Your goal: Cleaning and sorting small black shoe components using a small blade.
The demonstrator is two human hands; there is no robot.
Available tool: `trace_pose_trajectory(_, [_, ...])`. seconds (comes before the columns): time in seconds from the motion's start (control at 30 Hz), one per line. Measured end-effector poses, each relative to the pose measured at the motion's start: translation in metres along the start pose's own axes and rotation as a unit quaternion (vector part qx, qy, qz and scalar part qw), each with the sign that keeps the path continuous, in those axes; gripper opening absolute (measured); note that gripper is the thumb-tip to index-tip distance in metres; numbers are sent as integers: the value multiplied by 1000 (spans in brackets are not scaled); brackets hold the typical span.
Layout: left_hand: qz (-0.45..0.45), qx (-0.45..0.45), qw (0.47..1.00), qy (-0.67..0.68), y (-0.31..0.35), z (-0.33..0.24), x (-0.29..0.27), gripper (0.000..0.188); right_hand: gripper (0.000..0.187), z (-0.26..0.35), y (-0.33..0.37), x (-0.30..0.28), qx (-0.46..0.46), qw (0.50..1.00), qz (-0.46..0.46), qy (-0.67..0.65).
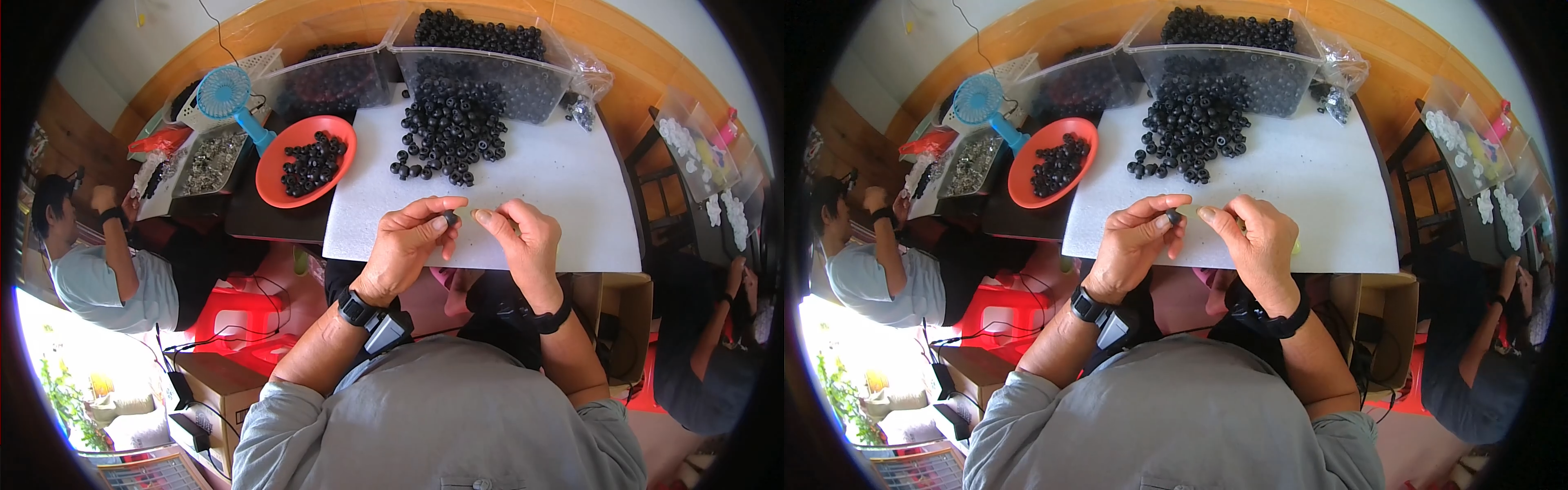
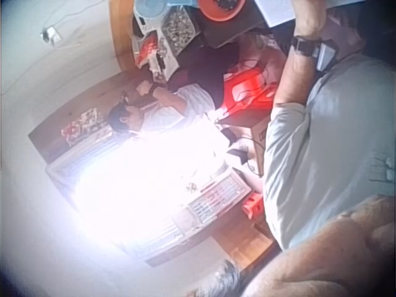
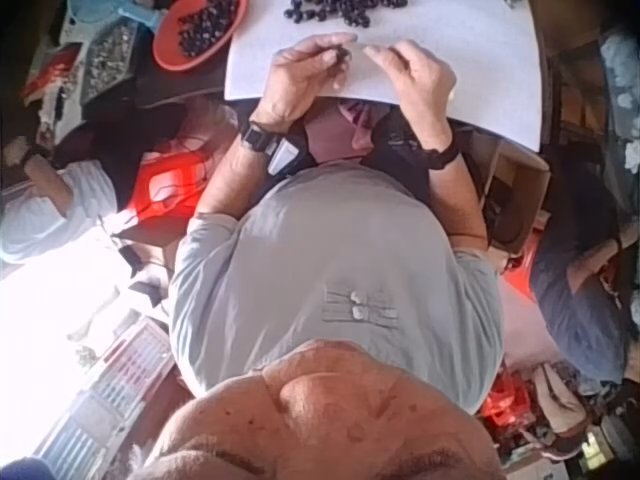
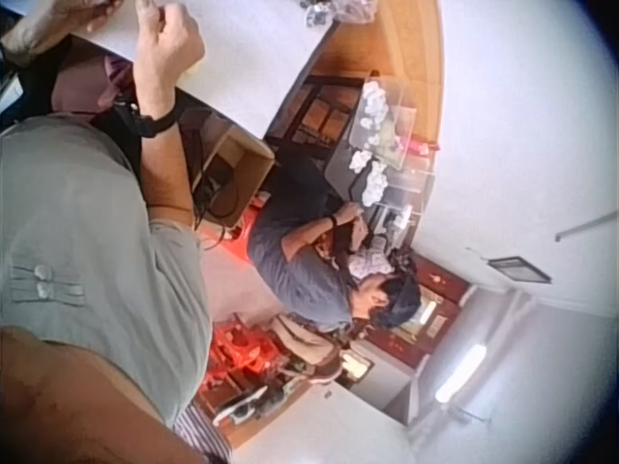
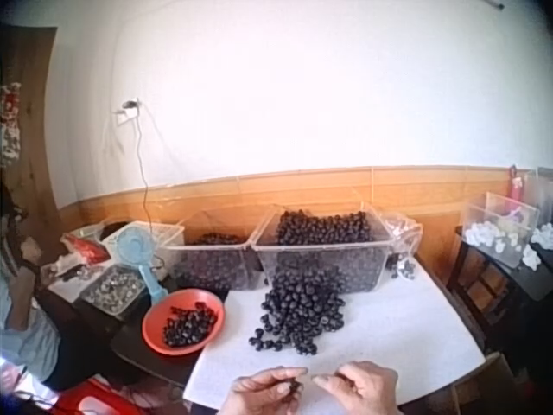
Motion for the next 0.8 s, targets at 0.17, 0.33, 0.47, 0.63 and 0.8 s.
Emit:
trace_pose_trajectory(0.17, [-9,8,1000,3,1,1,0,30,35,2,0,-1,3,1000,7,-2])
trace_pose_trajectory(0.33, [-18,3,1000,0,2,0,2,29,35,3,0,-1,-11,1000,3,0])
trace_pose_trajectory(0.47, [-22,1,1000,-5,1,0,2,29,35,3,0,-1,-11,1000,4,-1])
trace_pose_trajectory(0.63, [-23,8,1000,-12,2,1,2,29,37,7,0,0,-35,999,4,17])
trace_pose_trajectory(0.8, [-31,24,999,-27,4,-2,8,28,37,7,2,0,-47,998,-6,29])
Point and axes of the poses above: each hand's wrist, its own y-axis away from the middle knuckle, its own x-axis out of the palm, z = x × y, the point moved 5 cm from there along -y, towards the middle knuckle, and after that the axes turned 6 degrees about -x, right-handed, at the moved point
